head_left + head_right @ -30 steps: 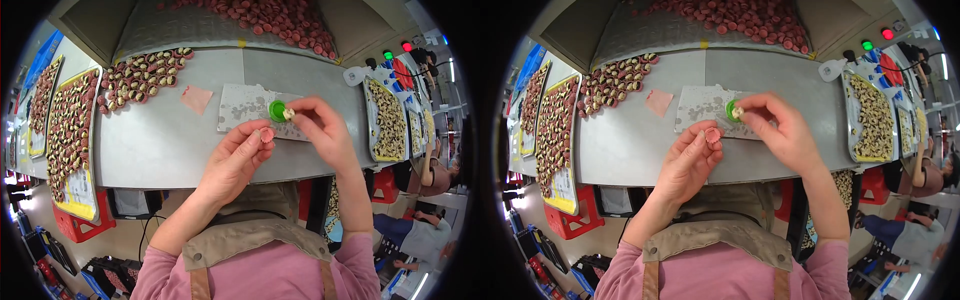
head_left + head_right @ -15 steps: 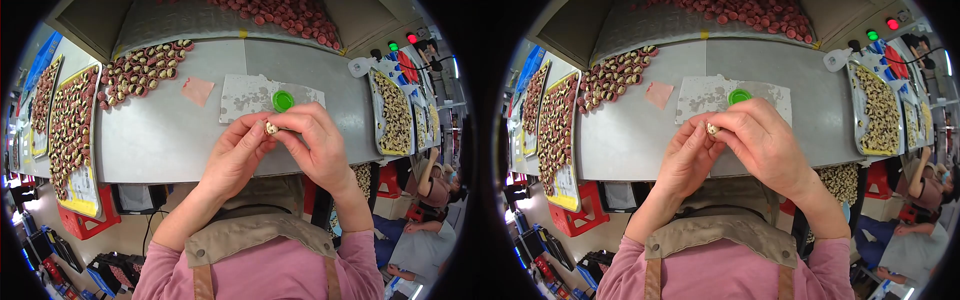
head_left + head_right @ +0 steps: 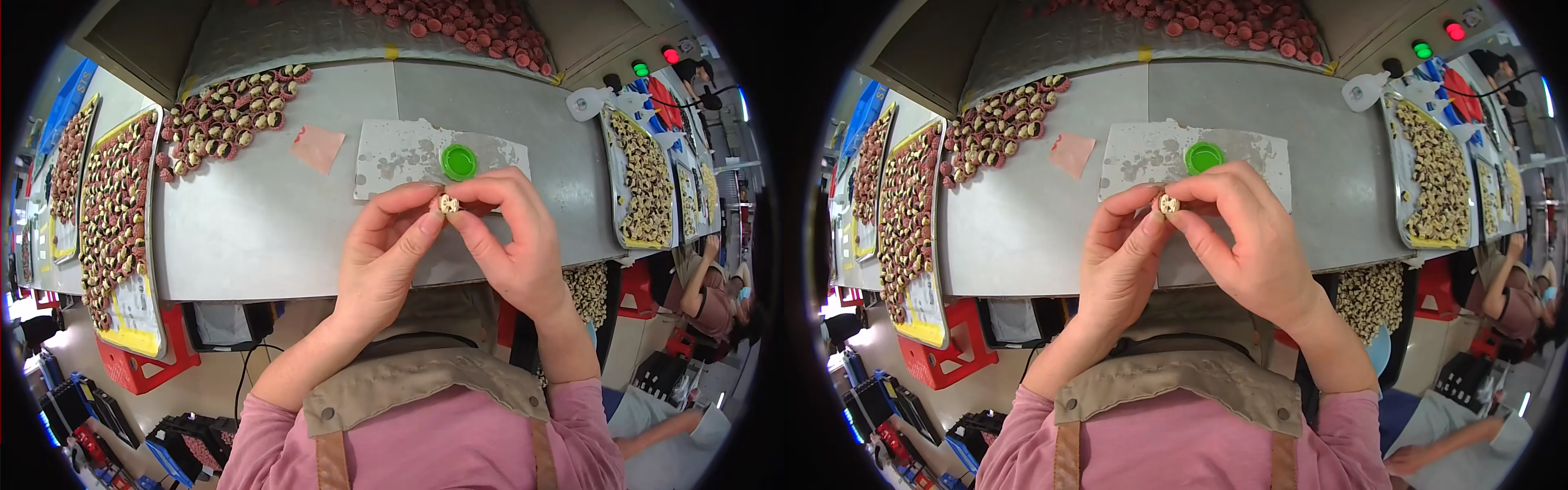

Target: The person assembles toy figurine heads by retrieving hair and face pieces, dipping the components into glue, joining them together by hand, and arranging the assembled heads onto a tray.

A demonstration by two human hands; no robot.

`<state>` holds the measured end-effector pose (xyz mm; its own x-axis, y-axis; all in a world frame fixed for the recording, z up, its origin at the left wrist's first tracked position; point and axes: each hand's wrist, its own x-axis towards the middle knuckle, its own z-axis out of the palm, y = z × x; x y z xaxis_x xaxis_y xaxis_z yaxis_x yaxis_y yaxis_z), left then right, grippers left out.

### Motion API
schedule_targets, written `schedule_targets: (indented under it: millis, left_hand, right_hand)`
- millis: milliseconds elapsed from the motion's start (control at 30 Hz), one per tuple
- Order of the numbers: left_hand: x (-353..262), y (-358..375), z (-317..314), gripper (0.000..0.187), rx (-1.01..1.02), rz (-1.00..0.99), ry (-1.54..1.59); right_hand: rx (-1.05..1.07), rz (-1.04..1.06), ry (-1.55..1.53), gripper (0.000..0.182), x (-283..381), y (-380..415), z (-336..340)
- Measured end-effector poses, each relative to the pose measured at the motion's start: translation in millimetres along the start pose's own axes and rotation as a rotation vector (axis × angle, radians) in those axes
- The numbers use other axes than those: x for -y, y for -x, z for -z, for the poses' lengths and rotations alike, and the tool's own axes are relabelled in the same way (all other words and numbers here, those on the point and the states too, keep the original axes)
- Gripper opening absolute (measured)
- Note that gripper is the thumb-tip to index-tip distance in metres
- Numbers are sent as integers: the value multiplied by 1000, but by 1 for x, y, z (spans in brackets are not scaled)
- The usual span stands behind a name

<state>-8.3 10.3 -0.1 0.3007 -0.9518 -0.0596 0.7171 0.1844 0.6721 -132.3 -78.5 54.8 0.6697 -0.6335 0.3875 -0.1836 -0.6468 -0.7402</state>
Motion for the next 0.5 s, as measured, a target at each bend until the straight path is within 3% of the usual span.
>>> schedule_targets:
  millis: [133, 267, 500]
  left_hand:
    - [0, 1, -2, 27, -1, 8, 3]
    - [-9, -4, -1, 32, 20, 121, 92]
    - [-19, -3, -5, 67, 138, 255, -1]
  right_hand:
    - [31, -43, -31, 23, 0, 2, 3]
    - [-3, 95, 138, 24, -3, 5, 2]
    - [63, 69, 43, 33, -5, 12, 9]
